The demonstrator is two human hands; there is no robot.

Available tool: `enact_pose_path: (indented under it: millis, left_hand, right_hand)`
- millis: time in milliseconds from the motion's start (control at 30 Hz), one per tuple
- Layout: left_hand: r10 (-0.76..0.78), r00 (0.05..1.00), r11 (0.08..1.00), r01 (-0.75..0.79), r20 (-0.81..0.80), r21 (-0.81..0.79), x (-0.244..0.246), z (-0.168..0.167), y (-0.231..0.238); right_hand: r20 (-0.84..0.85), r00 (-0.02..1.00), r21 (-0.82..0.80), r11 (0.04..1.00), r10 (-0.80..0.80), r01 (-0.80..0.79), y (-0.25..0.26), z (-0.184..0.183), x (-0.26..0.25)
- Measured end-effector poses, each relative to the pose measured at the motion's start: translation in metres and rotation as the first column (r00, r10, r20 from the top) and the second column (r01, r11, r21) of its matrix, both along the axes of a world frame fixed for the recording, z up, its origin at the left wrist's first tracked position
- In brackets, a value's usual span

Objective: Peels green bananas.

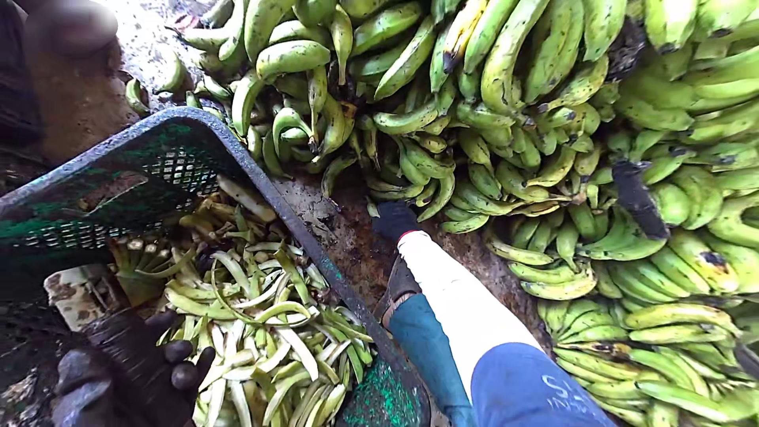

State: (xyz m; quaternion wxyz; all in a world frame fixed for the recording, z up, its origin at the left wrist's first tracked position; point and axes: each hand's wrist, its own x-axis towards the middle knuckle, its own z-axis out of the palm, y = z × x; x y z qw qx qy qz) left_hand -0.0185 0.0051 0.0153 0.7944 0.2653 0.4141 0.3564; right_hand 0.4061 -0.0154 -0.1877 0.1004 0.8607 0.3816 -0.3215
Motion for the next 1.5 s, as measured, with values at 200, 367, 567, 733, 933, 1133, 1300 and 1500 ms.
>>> enact_pose_path:
  millis: [200, 367, 567, 733, 933, 1133, 1300, 1500]
  left_hand:
    - [0.001, 0.993, 0.991, 0.014, -0.116, 0.133, 0.011, 0.010, -0.013]
    - [-0.061, 0.951, 0.985, 0.107, -0.302, 0.137, 0.033, 0.039, -0.031]
    - [-0.187, 0.905, 0.868, 0.334, -0.381, 0.368, 0.059, 0.090, -0.058]
    - [-0.007, 0.958, 0.828, 0.165, -0.285, 0.536, 0.057, 0.107, -0.079]
    - [0.034, 0.893, 0.769, 0.264, -0.449, 0.582, -0.023, 0.081, -0.108]
    - [-0.184, 0.927, 0.698, 0.358, -0.328, 0.621, -0.052, 0.086, -0.153]
    - [-0.155, 0.866, 0.710, 0.432, -0.475, 0.556, -0.047, 0.085, -0.166]
    - [-0.124, 0.724, 0.701, 0.548, -0.679, 0.456, -0.065, 0.102, -0.179]
  right_hand:
    - [-0.565, 0.792, 0.168, 0.908, -0.230, 0.384, -0.034, 0.077, 0.049]
    - [-0.692, 0.712, 0.379, 0.779, -0.120, 0.500, -0.077, 0.177, 0.034]
    - [-0.323, 0.908, 0.696, 0.717, 0.269, 0.035, -0.101, 0.325, -0.105]
    - [-0.007, 0.875, 0.781, 0.549, 0.484, -0.298, -0.118, 0.324, -0.220]
    - [-0.676, 0.696, 0.695, 0.524, 0.243, 0.492, -0.148, 0.252, -0.241]
    - [-0.977, 0.149, 0.212, 0.633, 0.152, 0.744, -0.162, 0.232, -0.279]
    - [-0.969, 0.021, 0.118, 0.383, 0.247, 0.916, -0.151, 0.230, -0.275]
    - [-0.962, 0.269, 0.271, 0.037, 0.051, 0.962, -0.159, 0.242, -0.197]
